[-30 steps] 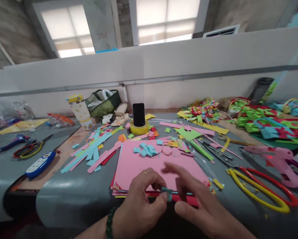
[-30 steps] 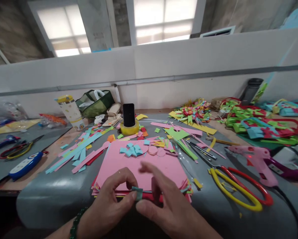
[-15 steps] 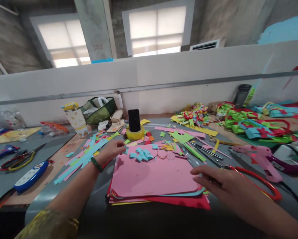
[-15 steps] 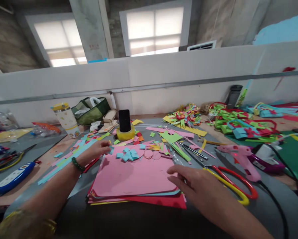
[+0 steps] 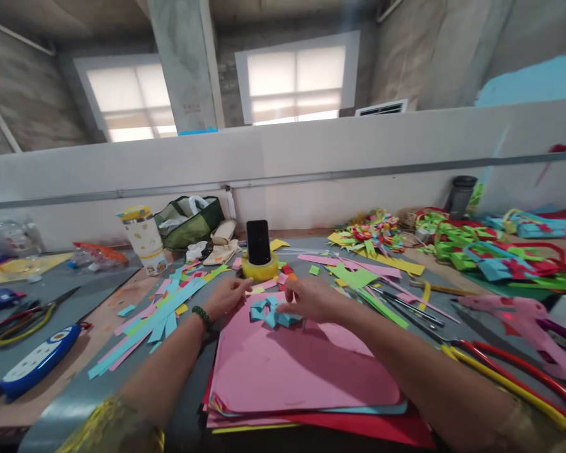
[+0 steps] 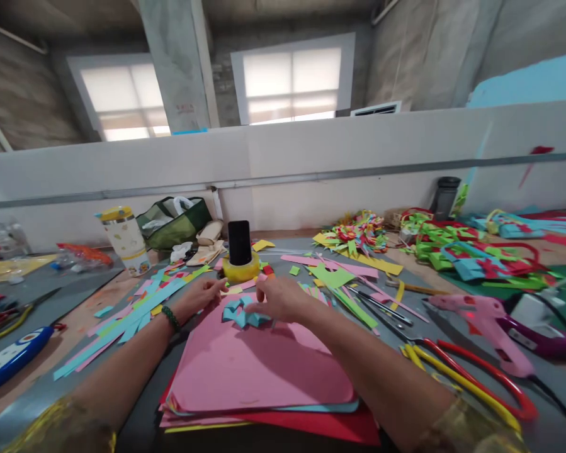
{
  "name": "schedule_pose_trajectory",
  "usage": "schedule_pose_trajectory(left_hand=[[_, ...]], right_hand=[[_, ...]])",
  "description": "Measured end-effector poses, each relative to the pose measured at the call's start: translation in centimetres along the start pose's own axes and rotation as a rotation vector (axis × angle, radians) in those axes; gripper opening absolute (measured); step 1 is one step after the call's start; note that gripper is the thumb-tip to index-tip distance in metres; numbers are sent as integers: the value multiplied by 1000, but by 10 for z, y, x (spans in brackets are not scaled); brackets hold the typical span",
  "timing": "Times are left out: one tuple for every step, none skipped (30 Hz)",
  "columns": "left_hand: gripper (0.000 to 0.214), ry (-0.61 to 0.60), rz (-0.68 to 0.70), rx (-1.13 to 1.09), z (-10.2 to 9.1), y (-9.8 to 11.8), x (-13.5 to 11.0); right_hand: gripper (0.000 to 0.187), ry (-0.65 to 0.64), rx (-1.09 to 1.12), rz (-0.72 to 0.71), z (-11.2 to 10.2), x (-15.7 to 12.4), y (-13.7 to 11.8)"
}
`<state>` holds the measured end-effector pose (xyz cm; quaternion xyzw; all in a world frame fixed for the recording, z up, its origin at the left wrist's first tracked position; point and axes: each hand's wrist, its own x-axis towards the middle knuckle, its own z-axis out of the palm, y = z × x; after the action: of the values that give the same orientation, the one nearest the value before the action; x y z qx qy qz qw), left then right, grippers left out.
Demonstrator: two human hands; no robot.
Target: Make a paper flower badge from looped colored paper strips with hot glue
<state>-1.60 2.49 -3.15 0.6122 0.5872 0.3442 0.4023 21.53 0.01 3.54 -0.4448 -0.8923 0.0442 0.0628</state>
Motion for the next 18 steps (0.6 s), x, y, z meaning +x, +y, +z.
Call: schedule_pose_trajectory(left_hand=[[37,3,2,1,-1,-1,-1],[43,-8,5,6,-1,0,-1],[49,-26,10,8,-1,0,-2],[53,-43,19,2,1,2,-4],[56,-62,30,-8,3,4,-5],[57,-80,44,-21,5,6,-7],[59,-92,60,-35,7,8,-9],[59,-94,78,-49,9,10,-10],[59,-81,97,-59,10,12,-12],[59,-53,118,-67,10,13,-13],[58,-10,141,-73,10,14,-14],[56,42,166,-76,8,14,-13],[55,100,192,-77,7,14,-13],[53,161,217,-78,5,14,-12],[50,219,240,-77,3,13,-10],[46,274,256,-75,2,13,-9],[43,325,265,-70,-1,12,-7],[42,373,266,-61,-4,12,-6]], right_hand=[[37,1,17,-9,7,1,1],[37,3,34,-20,12,2,3],[34,11,50,-32,16,2,5],[28,25,63,-40,18,1,7],[23,45,76,-43,19,1,10],[19,67,89,-40,19,2,13],[17,91,106,-31,18,2,17],[15,117,126,-18,17,3,21],[13,145,151,-2,15,4,25],[10,175,179,15,13,4,29],[10,208,207,32,12,5,32],[14,242,233,43,10,5,35],[22,276,255,50,9,5,36],[30,306,272,51,8,5,37],[38,335,285,50,7,4,37],[43,363,296,46,7,4,36],[45,391,306,42,8,4,35],[45,419,315,40,9,4,34]])
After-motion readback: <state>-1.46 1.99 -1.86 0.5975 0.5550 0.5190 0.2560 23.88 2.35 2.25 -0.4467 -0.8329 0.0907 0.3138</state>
